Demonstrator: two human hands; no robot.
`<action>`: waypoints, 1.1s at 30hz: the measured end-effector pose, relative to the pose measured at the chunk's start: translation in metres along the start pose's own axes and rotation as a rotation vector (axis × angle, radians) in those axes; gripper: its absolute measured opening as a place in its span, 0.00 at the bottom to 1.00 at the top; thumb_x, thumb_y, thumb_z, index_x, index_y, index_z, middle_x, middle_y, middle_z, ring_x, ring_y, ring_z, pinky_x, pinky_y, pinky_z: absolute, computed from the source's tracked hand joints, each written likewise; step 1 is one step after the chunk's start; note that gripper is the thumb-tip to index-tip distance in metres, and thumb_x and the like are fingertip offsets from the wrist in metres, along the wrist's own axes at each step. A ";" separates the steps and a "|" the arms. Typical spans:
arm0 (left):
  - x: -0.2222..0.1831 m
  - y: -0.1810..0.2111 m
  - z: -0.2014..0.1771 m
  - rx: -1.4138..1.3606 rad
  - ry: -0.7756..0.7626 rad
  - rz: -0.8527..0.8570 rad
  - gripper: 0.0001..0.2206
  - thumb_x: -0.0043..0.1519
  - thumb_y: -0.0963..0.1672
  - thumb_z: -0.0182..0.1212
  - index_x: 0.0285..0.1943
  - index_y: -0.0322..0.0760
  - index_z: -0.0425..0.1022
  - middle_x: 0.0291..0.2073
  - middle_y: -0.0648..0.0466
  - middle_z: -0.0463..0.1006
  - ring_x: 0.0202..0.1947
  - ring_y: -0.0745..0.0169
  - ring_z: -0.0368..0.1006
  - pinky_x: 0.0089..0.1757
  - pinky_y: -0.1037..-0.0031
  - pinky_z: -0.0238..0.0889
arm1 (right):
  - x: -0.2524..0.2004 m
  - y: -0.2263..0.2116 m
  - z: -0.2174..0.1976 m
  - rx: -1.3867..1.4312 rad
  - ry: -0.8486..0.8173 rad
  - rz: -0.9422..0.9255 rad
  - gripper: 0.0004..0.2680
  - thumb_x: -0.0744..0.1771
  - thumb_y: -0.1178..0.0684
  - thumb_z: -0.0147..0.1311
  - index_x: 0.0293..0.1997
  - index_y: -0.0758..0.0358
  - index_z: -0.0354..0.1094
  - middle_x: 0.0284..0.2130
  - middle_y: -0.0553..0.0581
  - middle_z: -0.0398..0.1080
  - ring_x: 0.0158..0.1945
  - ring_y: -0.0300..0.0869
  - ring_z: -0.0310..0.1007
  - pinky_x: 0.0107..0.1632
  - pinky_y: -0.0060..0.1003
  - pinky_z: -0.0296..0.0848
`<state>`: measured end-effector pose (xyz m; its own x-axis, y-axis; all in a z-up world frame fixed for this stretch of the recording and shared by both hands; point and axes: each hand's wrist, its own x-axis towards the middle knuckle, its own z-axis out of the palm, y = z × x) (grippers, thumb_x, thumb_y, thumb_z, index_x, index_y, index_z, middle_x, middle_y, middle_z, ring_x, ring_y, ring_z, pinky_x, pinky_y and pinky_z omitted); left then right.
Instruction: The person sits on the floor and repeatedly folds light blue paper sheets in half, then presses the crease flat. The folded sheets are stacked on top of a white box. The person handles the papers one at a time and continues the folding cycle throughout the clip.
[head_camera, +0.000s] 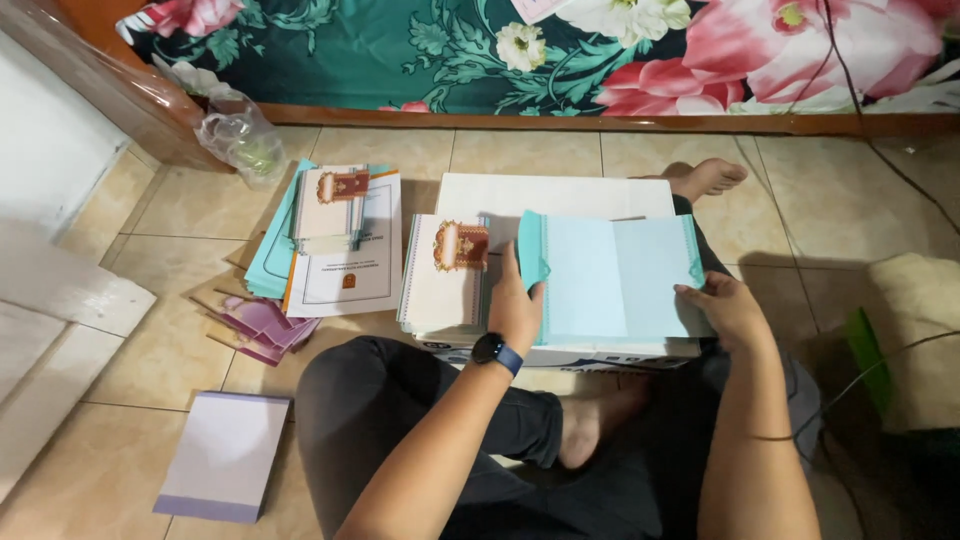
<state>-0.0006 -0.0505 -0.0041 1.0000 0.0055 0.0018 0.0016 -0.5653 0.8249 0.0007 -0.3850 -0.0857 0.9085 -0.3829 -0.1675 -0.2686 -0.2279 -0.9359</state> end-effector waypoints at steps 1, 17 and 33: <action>0.003 -0.009 0.008 0.003 -0.006 -0.001 0.34 0.65 0.39 0.57 0.78 0.34 0.42 0.61 0.28 0.69 0.61 0.30 0.69 0.58 0.48 0.68 | -0.001 0.002 0.002 0.002 0.002 0.006 0.10 0.63 0.55 0.68 0.44 0.69 0.74 0.29 0.58 0.73 0.32 0.45 0.73 0.36 0.39 0.73; 0.020 -0.061 0.069 0.836 -0.269 0.249 0.23 0.66 0.42 0.48 0.71 0.28 0.58 0.67 0.39 0.61 0.68 0.46 0.51 0.70 0.52 0.26 | -0.009 -0.013 0.021 -0.454 -0.054 0.058 0.24 0.64 0.46 0.65 0.62 0.76 0.69 0.47 0.74 0.76 0.52 0.63 0.75 0.48 0.53 0.74; 0.014 -0.073 0.045 0.789 -0.454 0.567 0.27 0.71 0.52 0.32 0.81 0.51 0.48 0.79 0.44 0.43 0.80 0.42 0.33 0.71 0.51 0.24 | -0.022 -0.027 0.024 -0.568 -0.066 -0.002 0.25 0.64 0.46 0.63 0.63 0.78 0.69 0.49 0.77 0.75 0.56 0.67 0.73 0.51 0.58 0.73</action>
<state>0.0130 -0.0462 -0.0902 0.7640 -0.6409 -0.0748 -0.6234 -0.7630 0.1709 -0.0038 -0.3487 -0.0645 0.9224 -0.3293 -0.2017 -0.3799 -0.6810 -0.6260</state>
